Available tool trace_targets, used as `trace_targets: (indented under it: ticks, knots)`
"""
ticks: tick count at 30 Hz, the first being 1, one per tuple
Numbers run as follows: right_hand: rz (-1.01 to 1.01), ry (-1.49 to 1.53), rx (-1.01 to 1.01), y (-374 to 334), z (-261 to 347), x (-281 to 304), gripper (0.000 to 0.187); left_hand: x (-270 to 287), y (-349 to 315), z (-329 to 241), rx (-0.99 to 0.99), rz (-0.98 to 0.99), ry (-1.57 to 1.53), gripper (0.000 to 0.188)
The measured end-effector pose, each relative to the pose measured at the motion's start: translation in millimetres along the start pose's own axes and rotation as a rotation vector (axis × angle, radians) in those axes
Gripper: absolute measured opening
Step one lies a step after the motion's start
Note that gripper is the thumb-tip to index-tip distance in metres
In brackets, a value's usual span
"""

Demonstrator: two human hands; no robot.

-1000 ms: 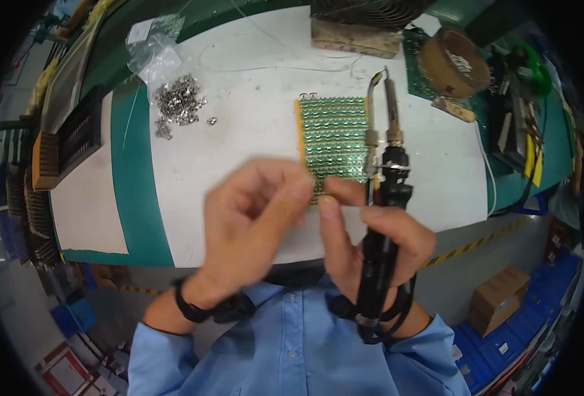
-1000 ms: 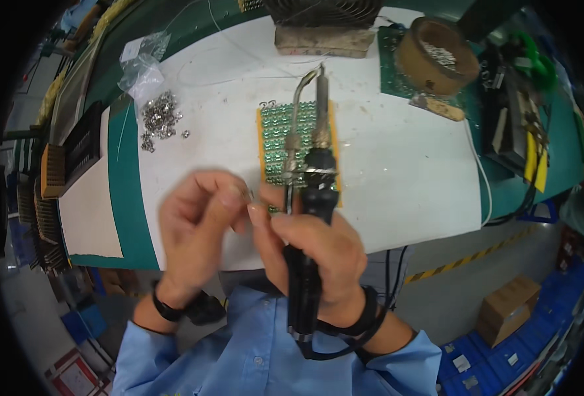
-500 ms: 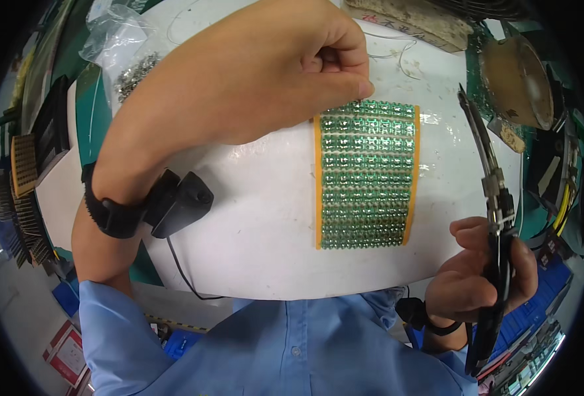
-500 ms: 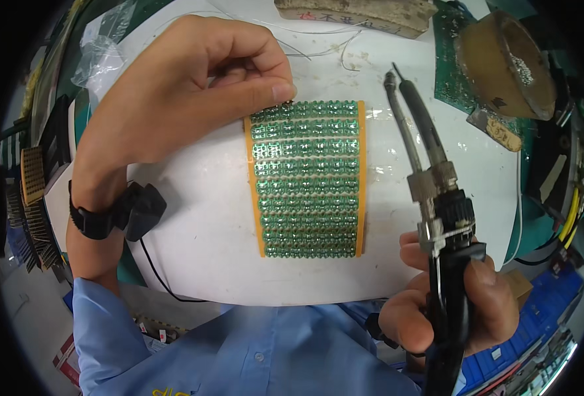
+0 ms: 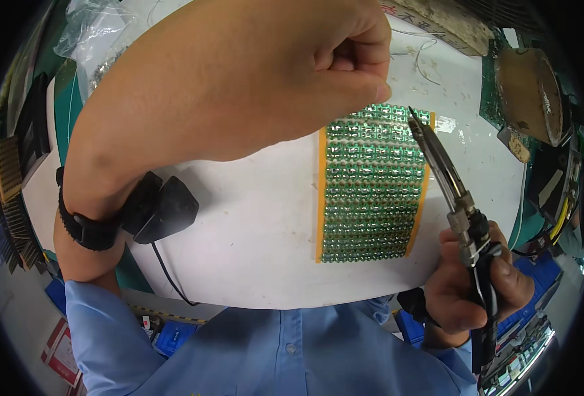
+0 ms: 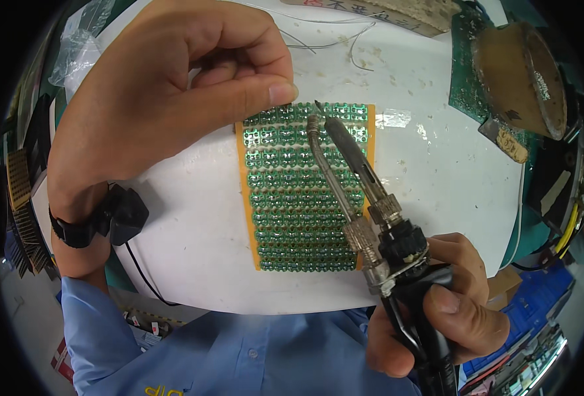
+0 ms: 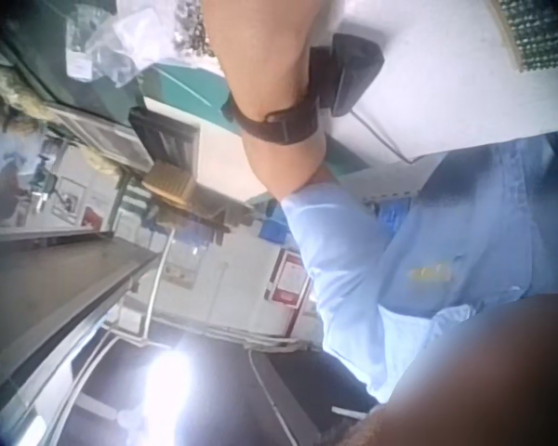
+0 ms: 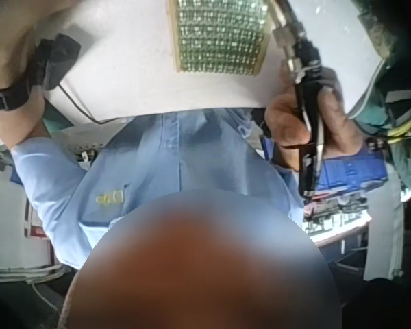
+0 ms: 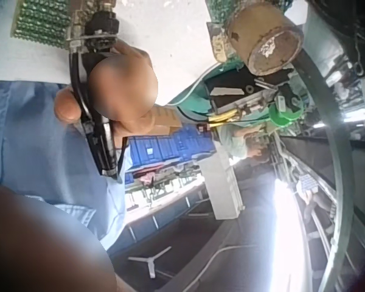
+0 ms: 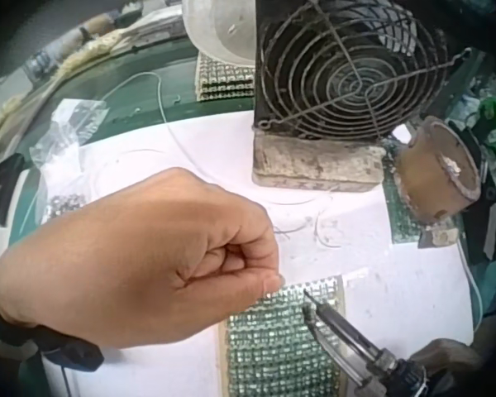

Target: The person is soldering small metal components onto a PCB array using a soldering gun.

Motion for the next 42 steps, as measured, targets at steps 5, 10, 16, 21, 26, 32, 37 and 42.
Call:
trace_targets:
  ticks: [5, 10, 16, 21, 26, 32, 37, 42]
  knots:
    - [0.089, -0.063, -0.091, 6.3, 4.3, -4.3, 0.067, -1.8, 0.2, 0.9, -0.132, -0.03, 0.075, 0.019]
    - [0.246, -0.074, -0.124, 18.2, 5.9, -5.2, 0.07, 2.2, 2.8, 6.0, -0.066, 0.036, -0.041, 0.023]
    - [0.318, -0.102, -0.191, 24.5, 6.8, -5.3, 0.069, 0.4, 4.4, 12.4, -0.003, 0.109, -0.112, 0.023]
    - [0.352, -0.103, -0.144, 25.8, 5.1, -7.8, 0.073, -0.3, 4.2, 16.5, 0.01, 0.136, -0.132, 0.023]
    - [0.405, -0.119, -0.128, 26.9, 3.8, -8.1, 0.077, -1.1, 3.8, 19.4, 0.013, 0.151, -0.144, 0.023]
    - [0.418, -0.178, -0.071, 25.3, 6.7, -9.2, 0.082, 0.3, 4.7, 22.0, 0.02, 0.167, -0.16, 0.023]
    - [0.404, -0.141, -0.062, 24.4, 5.8, -9.8, 0.069, -0.9, 0.7, 22.9, 0.043, 0.174, -0.15, 0.023]
    - [0.32, -0.025, -0.026, 19.9, 1.8, -13.9, 0.044, -0.1, 2.9, 24.6, 0.044, 0.186, -0.152, 0.023]
Point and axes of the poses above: each hand's wrist, its own y-axis towards the middle knuckle, its own x-axis out of the back of the hand, z = x × y, the point moved 4 cm from there along y, towards the middle knuckle, and after that the axes turned 4 degrees about -y, right-handed, at the moved point
